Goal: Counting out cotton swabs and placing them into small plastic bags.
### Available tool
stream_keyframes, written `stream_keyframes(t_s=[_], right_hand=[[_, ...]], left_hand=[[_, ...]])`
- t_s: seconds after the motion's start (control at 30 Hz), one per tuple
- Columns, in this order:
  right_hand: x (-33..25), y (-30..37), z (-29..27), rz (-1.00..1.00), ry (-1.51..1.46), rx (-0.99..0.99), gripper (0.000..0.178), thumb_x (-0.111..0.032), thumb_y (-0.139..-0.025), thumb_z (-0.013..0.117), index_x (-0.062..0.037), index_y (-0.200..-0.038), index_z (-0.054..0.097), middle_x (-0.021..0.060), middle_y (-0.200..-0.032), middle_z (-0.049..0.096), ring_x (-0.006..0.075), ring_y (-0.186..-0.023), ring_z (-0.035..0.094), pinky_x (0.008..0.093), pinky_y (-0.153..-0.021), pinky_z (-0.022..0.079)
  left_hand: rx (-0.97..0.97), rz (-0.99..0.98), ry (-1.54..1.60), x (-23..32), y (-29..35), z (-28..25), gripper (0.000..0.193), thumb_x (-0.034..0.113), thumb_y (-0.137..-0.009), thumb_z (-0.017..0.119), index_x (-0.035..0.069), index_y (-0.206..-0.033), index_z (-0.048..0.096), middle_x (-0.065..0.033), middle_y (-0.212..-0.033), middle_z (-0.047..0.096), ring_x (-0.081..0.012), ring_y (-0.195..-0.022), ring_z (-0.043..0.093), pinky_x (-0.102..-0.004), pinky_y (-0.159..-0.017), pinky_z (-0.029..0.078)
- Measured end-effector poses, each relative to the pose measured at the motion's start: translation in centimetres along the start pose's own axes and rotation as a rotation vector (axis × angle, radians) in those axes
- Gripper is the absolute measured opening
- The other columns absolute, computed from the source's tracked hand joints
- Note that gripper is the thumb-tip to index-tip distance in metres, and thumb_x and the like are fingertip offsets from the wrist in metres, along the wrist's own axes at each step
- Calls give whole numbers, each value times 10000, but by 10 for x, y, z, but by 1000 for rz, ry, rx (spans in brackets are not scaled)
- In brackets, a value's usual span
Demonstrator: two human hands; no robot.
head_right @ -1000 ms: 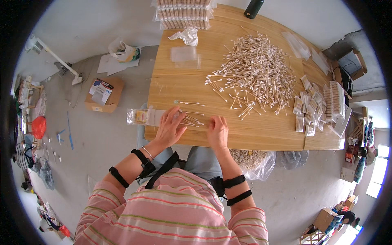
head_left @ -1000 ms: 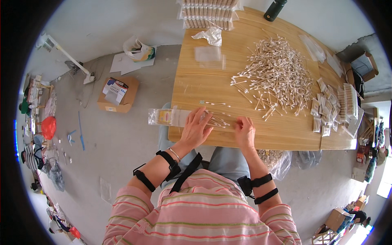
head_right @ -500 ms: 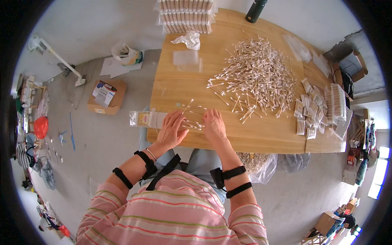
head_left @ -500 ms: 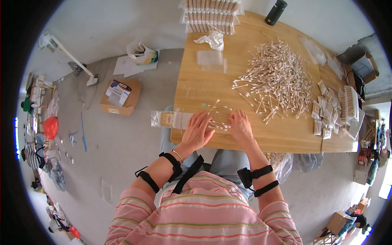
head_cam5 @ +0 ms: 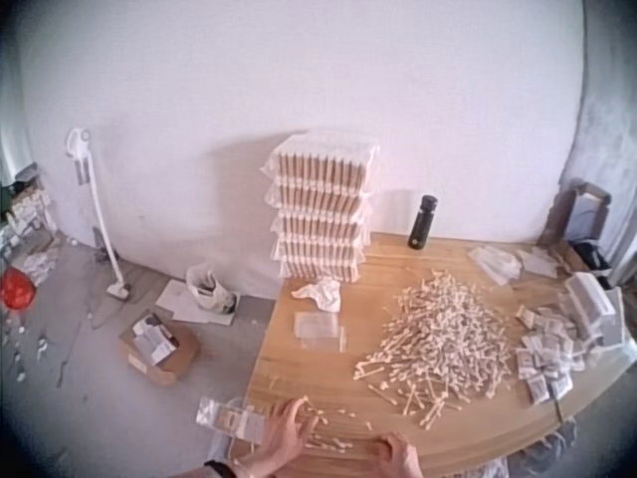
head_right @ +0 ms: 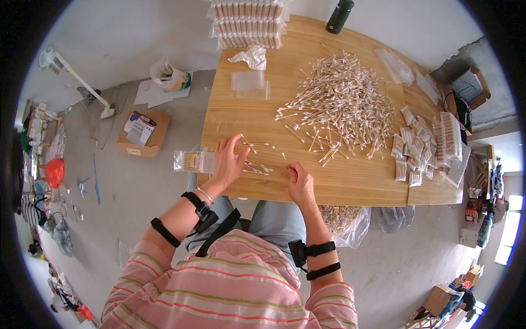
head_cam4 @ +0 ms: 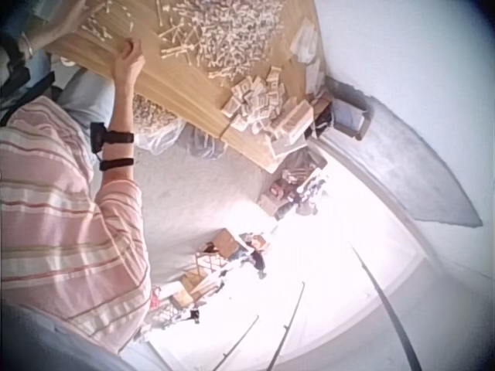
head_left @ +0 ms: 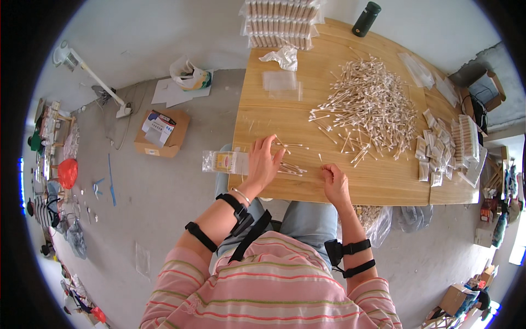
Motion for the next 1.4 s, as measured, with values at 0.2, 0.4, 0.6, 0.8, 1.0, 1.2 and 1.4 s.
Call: stream_keyframes(t_s=[0.2,0.4,0.6,0.8,1.0,1.2,1.4], right_hand=[[-6,6,6,311,-819,-74,121,-100,-910,610,4,-968,629,41,-907,667,102,-835,620,257,-722,506],[-8,3,5,392,-1183,-99,70,-69,-902,618,-74,-959,659,23,-964,662,102,-853,612,249,-719,493],[-33,4,13,328,-1315,-171,63,-67,-894,628,-80,-946,660,20,-987,662,111,-860,611,268,-746,487],[-22,16,2,209,-799,-176,85,-112,-893,647,-30,-870,646,32,-811,649,95,-740,594,250,-701,490],[8,54,-78,253,-109,-52,184,-150,-818,701,6,-823,605,82,-742,629,177,-661,589,297,-630,494],[24,66,-130,273,623,-28,246,-191,-744,710,-35,-921,640,152,-925,640,328,-938,593,429,-790,474],[-6,-25,-52,-61,345,65,186,-130,-795,621,-52,-961,648,124,-1062,589,336,-1038,543,438,-862,468]], left_hand=[[-181,58,-151,14,-18,21,343,279,-856,620,87,-1140,622,-118,-1187,571,-330,-1156,455,-441,-1004,330],[-262,218,228,63,3,12,255,218,-871,650,52,-1064,660,-131,-1046,655,-276,-1011,582,-386,-879,448],[-409,-164,718,72,23,24,229,183,-915,636,-13,-1033,654,-78,-861,689,-97,-737,602,-253,-660,479],[-548,-143,387,63,34,19,213,199,-885,645,-4,-949,662,-92,-801,665,-131,-710,605,-289,-668,488],[-138,350,101,53,19,9,345,210,-850,643,22,-1135,591,-162,-1091,613,-340,-1061,557,-437,-905,447],[-55,345,-166,11,2,14,358,161,-842,655,39,-1165,563,-137,-1246,530,-340,-1183,455,-441,-994,390],[-189,402,-47,3,17,22,326,173,-821,683,81,-1118,584,-73,-1129,578,-309,-1058,522,-425,-922,429]])
Point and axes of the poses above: each hand's wrist, its own y-axis away from the middle knuckle, its own z-axis out of the palm, x = y × z, the point moved 5 cm from there along -y, towards the middle knuckle
